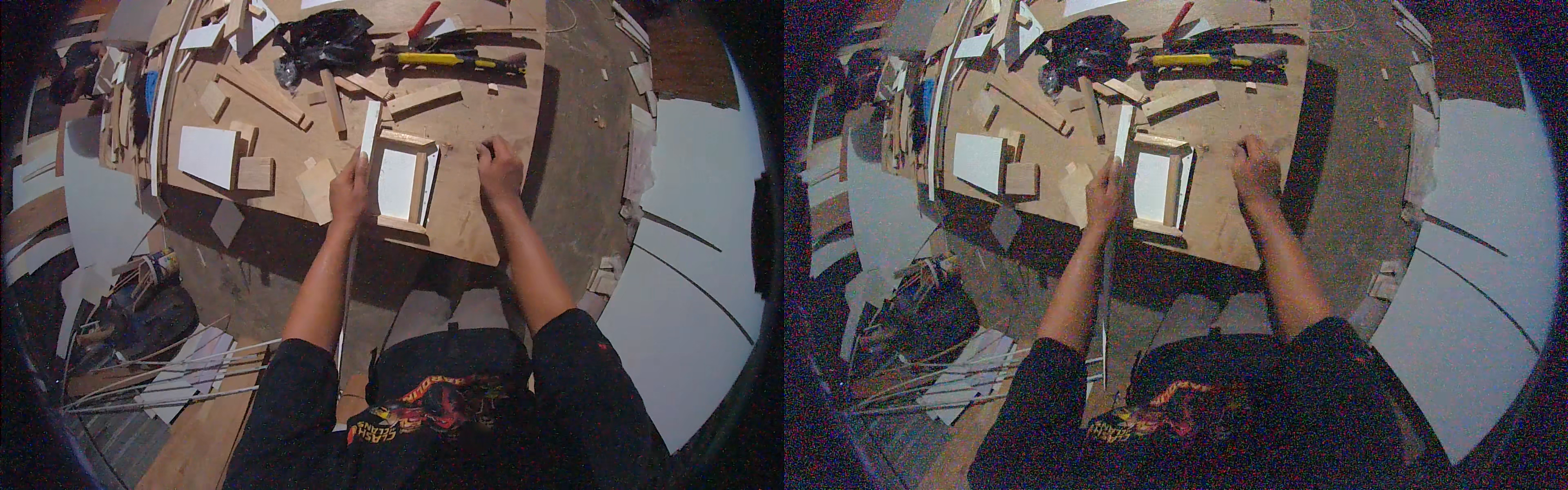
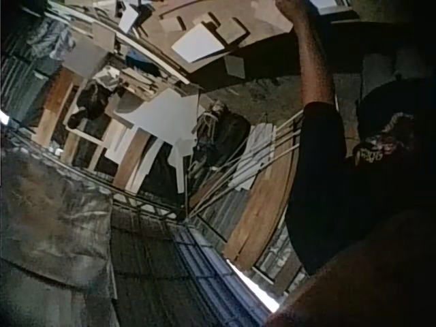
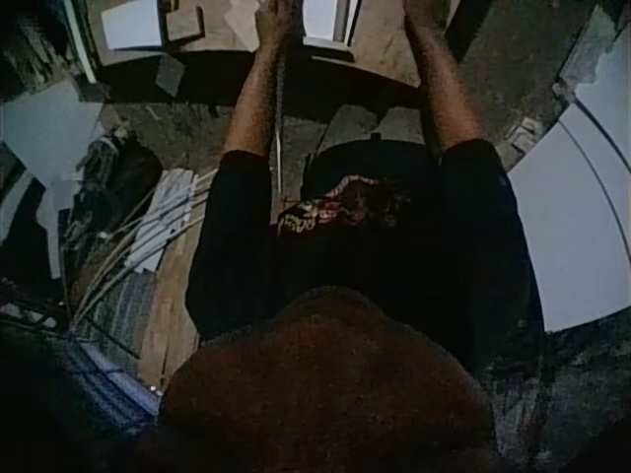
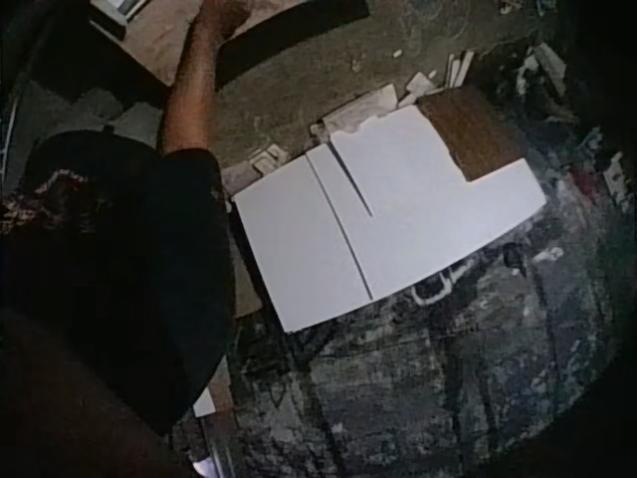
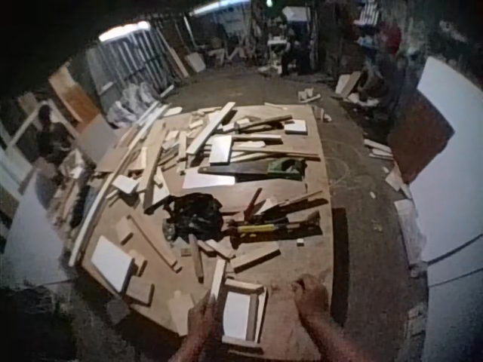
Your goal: The person assembles a small wooden frame by gluing and aligning thin wood strips, then uses a hand saw to cut another length of wood for the project.
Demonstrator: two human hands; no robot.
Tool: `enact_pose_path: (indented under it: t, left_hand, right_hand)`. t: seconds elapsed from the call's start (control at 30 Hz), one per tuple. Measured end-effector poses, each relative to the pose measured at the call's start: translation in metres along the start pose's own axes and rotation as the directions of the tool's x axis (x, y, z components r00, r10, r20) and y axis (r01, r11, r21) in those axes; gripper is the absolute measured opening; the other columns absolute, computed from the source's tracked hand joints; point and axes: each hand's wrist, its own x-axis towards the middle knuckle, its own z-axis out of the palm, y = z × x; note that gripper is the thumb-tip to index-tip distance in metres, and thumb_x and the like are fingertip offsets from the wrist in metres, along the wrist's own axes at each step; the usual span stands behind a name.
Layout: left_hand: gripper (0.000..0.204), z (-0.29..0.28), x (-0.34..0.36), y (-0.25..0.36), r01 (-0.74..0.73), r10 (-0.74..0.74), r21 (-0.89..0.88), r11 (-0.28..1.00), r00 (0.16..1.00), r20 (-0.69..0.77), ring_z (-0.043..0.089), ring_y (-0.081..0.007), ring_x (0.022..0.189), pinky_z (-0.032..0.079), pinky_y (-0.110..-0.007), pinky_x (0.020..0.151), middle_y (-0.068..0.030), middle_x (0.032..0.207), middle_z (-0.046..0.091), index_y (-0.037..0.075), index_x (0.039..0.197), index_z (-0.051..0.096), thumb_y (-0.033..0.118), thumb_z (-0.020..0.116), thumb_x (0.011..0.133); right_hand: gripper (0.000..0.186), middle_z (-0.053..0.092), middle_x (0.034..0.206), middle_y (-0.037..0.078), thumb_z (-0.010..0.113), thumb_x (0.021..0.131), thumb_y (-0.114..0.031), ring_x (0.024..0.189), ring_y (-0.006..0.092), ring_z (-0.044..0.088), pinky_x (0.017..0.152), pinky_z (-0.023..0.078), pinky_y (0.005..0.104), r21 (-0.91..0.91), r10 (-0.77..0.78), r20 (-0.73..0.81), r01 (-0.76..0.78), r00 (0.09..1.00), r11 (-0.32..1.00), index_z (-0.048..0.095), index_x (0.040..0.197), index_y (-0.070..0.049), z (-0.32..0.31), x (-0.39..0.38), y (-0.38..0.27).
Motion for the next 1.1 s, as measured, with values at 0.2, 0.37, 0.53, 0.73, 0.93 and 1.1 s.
enact_pose_path:
  t: [0.2,0.37,0.53,0.73,0.93,1.1]
  left_hand:
    - [0.048,0.001,0.0,-0.005,0.07,-0.068,-0.044,0.997,0.997,0.048,0.072,-0.0278,0.099,0.054,-0.037,0.082,-0.0224,0.104,0.073,0.012,0.134,0.063,0.046,0.051,0.102]
    - [0.048,0.002,-0.002,-0.016,0.104,-0.099,-0.092,0.99,0.994,0.054,0.072,-0.0258,0.099,0.054,-0.036,0.083,-0.0218,0.105,0.073,0.012,0.133,0.064,0.046,0.052,0.102]
    - [0.049,0.002,-0.002,-0.007,0.16,-0.152,-0.108,0.981,0.985,0.08,0.072,-0.0249,0.096,0.054,-0.036,0.082,-0.0208,0.104,0.073,0.012,0.133,0.064,0.047,0.053,0.101]
    - [0.051,0.0,0.0,0.0,0.206,-0.204,-0.018,0.978,0.977,0.068,0.072,-0.0285,0.092,0.053,-0.038,0.08,-0.0199,0.098,0.074,0.016,0.132,0.066,0.054,0.053,0.099]
    - [0.049,0.0,-0.001,-0.008,0.15,-0.15,0.012,0.989,0.988,0.022,0.072,-0.0283,0.085,0.053,-0.039,0.075,-0.0191,0.087,0.073,0.02,0.128,0.068,0.055,0.052,0.099]
    - [0.052,-0.003,0.001,0.015,0.23,-0.23,0.011,0.973,0.97,0.081,0.071,-0.0265,0.081,0.052,-0.039,0.073,-0.019,0.084,0.072,0.012,0.126,0.069,0.053,0.051,0.1]
  right_hand:
    - [0.013,0.067,0.095,0.019,0.064,0.087,-0.015,0.091,0.0396,0.064,0.079,0.052,0.0494,-0.182,-0.093,0.024,0.096,0.995,0.979,0.064,0.095,-0.004,-0.005,-0.003,0.008]
    - [0.012,0.066,0.093,0.02,0.063,0.087,-0.012,0.09,0.0402,0.064,0.081,0.052,0.0486,-0.117,-0.064,0.121,0.078,0.991,0.99,0.065,0.094,-0.003,-0.008,-0.005,-0.02]
    - [0.013,0.066,0.093,0.021,0.059,0.088,-0.012,0.092,0.0401,0.065,0.08,0.053,0.0506,0.163,-0.186,0.141,0.163,0.972,0.973,0.065,0.094,-0.002,0.01,-0.003,-0.103]
    - [0.012,0.067,0.089,0.016,0.062,0.085,-0.014,0.091,0.0364,0.063,0.079,0.053,0.0475,-0.047,-0.202,0.195,0.215,0.96,0.975,0.069,0.087,-0.004,0.067,0.004,-0.134]
    - [0.01,0.066,0.085,0.012,0.063,0.078,-0.01,0.09,0.0324,0.062,0.078,0.053,0.0456,-0.16,-0.434,0.042,0.434,0.9,0.886,0.069,0.085,-0.007,0.074,0.012,-0.13]
    - [0.01,0.066,0.085,0.013,0.061,0.076,-0.007,0.088,0.0335,0.062,0.077,0.053,0.0462,-0.081,-0.465,0.045,0.467,0.884,0.881,0.068,0.083,-0.007,0.075,0.022,-0.116]
